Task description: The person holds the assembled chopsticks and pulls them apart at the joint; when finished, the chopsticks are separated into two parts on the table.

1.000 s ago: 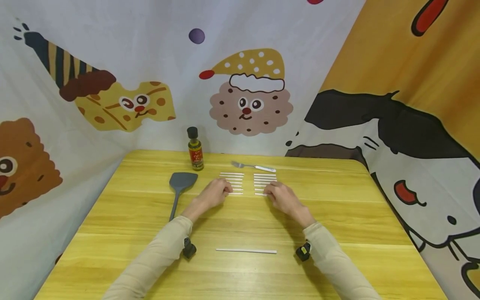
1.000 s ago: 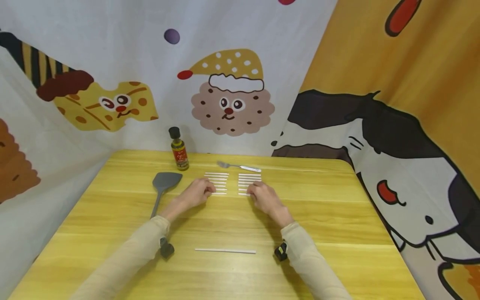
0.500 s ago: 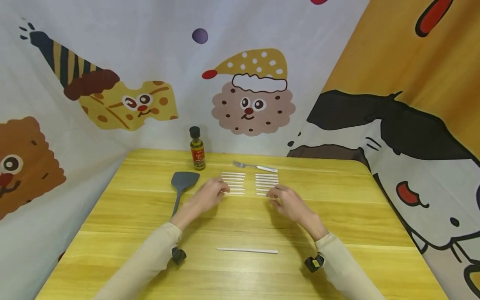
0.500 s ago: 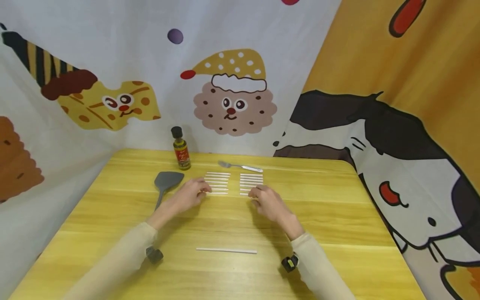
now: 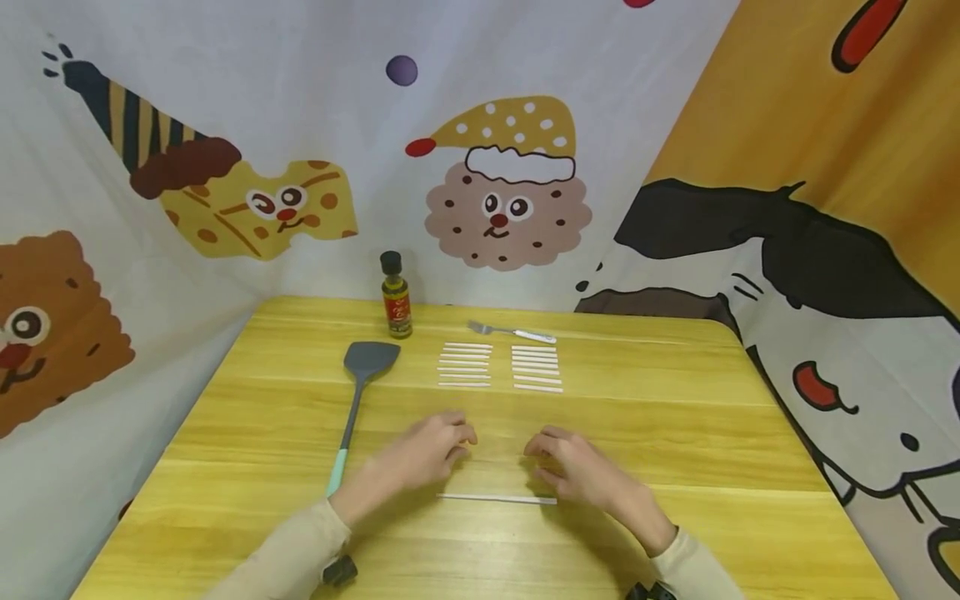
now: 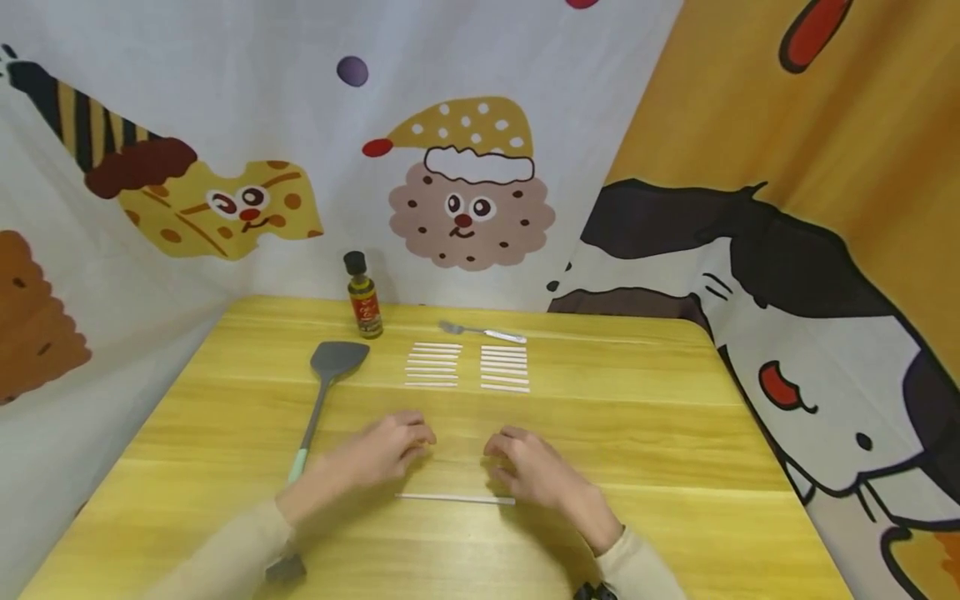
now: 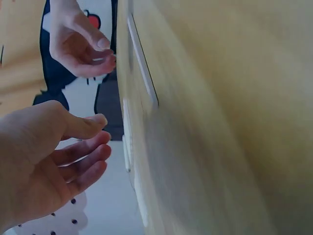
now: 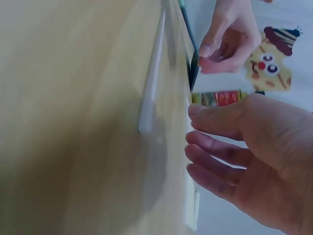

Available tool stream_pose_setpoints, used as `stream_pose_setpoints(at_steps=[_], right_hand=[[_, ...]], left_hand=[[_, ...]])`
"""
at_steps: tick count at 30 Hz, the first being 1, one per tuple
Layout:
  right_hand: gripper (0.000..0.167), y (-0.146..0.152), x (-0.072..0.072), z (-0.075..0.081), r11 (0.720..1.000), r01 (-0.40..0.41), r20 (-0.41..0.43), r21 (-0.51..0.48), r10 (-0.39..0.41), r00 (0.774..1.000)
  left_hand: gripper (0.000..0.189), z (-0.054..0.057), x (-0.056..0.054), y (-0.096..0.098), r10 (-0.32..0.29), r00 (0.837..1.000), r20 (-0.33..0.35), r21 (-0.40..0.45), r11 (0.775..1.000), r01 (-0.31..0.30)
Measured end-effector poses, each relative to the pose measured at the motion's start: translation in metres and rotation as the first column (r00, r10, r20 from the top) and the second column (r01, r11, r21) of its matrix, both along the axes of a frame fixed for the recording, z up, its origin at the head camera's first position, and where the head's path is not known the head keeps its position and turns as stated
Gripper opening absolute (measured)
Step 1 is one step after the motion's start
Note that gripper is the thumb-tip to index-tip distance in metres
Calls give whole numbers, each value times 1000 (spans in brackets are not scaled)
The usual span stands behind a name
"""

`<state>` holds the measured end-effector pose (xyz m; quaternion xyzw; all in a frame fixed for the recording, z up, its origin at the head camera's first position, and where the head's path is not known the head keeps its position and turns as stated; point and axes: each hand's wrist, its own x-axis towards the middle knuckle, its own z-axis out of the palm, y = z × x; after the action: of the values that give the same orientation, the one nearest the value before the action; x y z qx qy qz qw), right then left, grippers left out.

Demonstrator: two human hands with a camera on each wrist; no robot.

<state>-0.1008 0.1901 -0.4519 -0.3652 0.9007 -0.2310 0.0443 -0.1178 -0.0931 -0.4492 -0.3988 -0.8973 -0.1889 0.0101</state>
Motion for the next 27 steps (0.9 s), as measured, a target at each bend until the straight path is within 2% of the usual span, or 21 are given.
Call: stream_pose_setpoints(at_steps=[7,11,16,19,24,27], right_hand=[[23,-12,17,-10,999,-46,97,-18,48,994],[21,-18,20,-17,998,-63,90,-29,65,994],[20,-19,19,-20,996,-85,7,-23,85,996],[19,-18,15,-19,997,-78,-63,-17,77,995],[17,-18,5,-13,996,-84,-195,-21,78,978],[16,-18,1,-10,996,-84,-263,-15,77,962]], left_hand=[[18,-5,21,4,-21,998,61,-59,998,24],[21,-9,29,5,-23,993,118,-63,998,31],[21,-12,32,7,-8,984,179,-54,998,18],[19,-13,31,10,4,984,175,-50,999,5],[15,-13,26,13,-3,991,133,-32,999,8],[11,-13,23,15,-14,999,39,-6,1000,14]])
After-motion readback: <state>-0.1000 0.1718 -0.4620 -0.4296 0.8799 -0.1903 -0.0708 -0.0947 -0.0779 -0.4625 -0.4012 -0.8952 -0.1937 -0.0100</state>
